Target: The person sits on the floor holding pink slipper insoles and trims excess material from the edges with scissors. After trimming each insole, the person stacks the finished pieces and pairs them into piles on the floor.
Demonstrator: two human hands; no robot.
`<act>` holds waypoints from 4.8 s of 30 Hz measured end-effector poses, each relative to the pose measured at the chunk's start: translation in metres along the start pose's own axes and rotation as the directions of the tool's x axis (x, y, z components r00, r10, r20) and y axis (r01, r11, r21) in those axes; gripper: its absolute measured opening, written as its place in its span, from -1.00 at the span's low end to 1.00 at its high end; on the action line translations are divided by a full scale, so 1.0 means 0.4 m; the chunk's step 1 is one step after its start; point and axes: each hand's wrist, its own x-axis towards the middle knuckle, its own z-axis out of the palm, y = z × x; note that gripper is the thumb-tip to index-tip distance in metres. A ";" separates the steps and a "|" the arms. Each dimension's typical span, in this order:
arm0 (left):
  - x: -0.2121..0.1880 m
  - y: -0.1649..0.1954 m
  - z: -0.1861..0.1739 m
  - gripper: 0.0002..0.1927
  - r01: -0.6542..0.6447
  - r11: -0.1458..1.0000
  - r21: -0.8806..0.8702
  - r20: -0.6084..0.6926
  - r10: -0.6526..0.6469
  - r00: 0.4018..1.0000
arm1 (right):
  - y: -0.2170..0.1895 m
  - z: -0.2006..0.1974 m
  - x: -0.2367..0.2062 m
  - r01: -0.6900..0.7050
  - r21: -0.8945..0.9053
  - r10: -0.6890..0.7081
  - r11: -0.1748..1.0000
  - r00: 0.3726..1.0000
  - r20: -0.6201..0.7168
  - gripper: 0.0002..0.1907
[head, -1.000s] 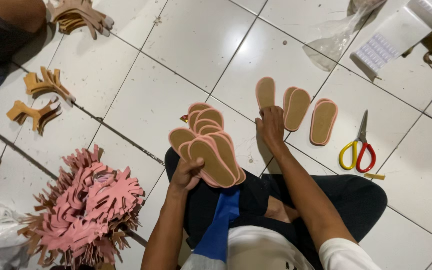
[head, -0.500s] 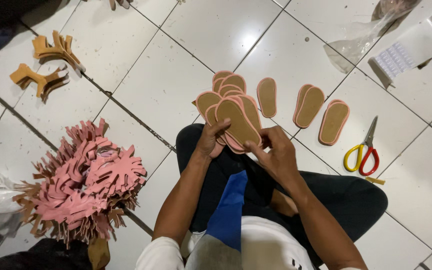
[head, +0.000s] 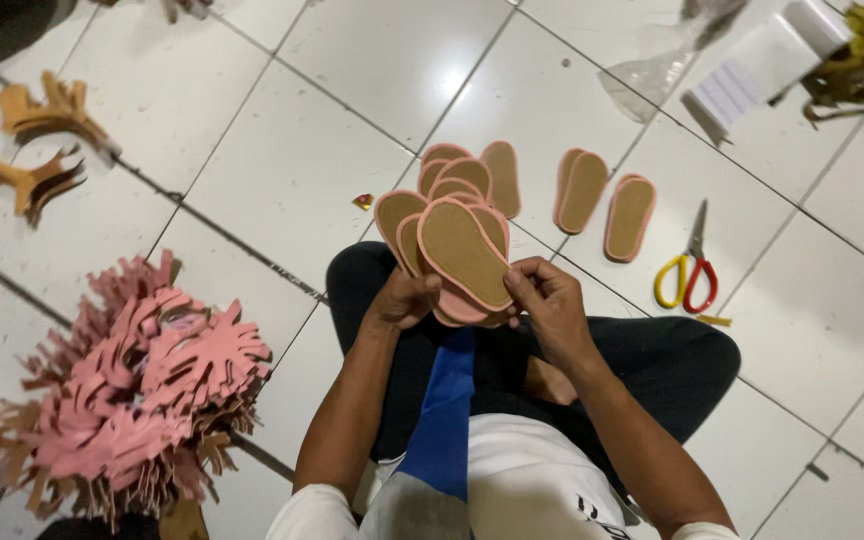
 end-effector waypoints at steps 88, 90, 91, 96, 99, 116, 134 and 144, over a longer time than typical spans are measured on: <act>0.044 0.013 0.024 -0.42 -0.133 0.990 -0.041 -0.352 0.111 0.930 | 0.014 -0.060 0.214 0.227 -0.266 -0.249 0.937 0.967 -0.054 -0.78; 0.054 -0.001 0.026 -0.45 -0.128 0.990 -0.061 -0.348 0.100 0.932 | 0.018 -0.019 0.147 0.183 -0.267 -0.202 0.946 0.978 -0.048 -0.76; 0.059 -0.009 0.027 -0.45 -0.135 0.990 -0.046 -0.354 0.110 0.929 | 0.015 -0.003 0.122 0.202 -0.320 -0.229 0.926 0.972 -0.049 -0.70; 0.060 -0.027 0.019 -0.44 -0.180 0.982 -0.048 -0.357 0.152 0.922 | -0.010 0.046 0.098 0.235 -0.434 -0.308 0.870 0.945 -0.106 -0.70; 0.049 -0.027 0.009 -0.44 -0.157 0.982 -0.105 -0.305 0.119 0.945 | -0.010 0.042 0.104 0.199 -0.292 -0.224 0.935 0.973 -0.055 -0.80; 0.065 -0.013 0.033 -0.42 -0.085 0.991 -0.099 -0.301 0.051 0.952 | 0.062 -0.175 0.194 0.146 -0.099 -0.169 0.984 0.941 -0.292 -0.88; 0.075 -0.018 0.025 -0.40 -0.017 1.000 -0.012 -0.326 0.012 0.945 | 0.032 -0.204 0.330 -0.103 -0.510 -0.222 0.854 0.815 -0.536 -0.65; 0.079 -0.029 0.023 -0.45 -0.077 0.997 -0.031 -0.323 0.063 0.944 | 0.050 -0.148 0.179 0.119 -0.406 -0.190 0.906 0.972 -0.140 -0.81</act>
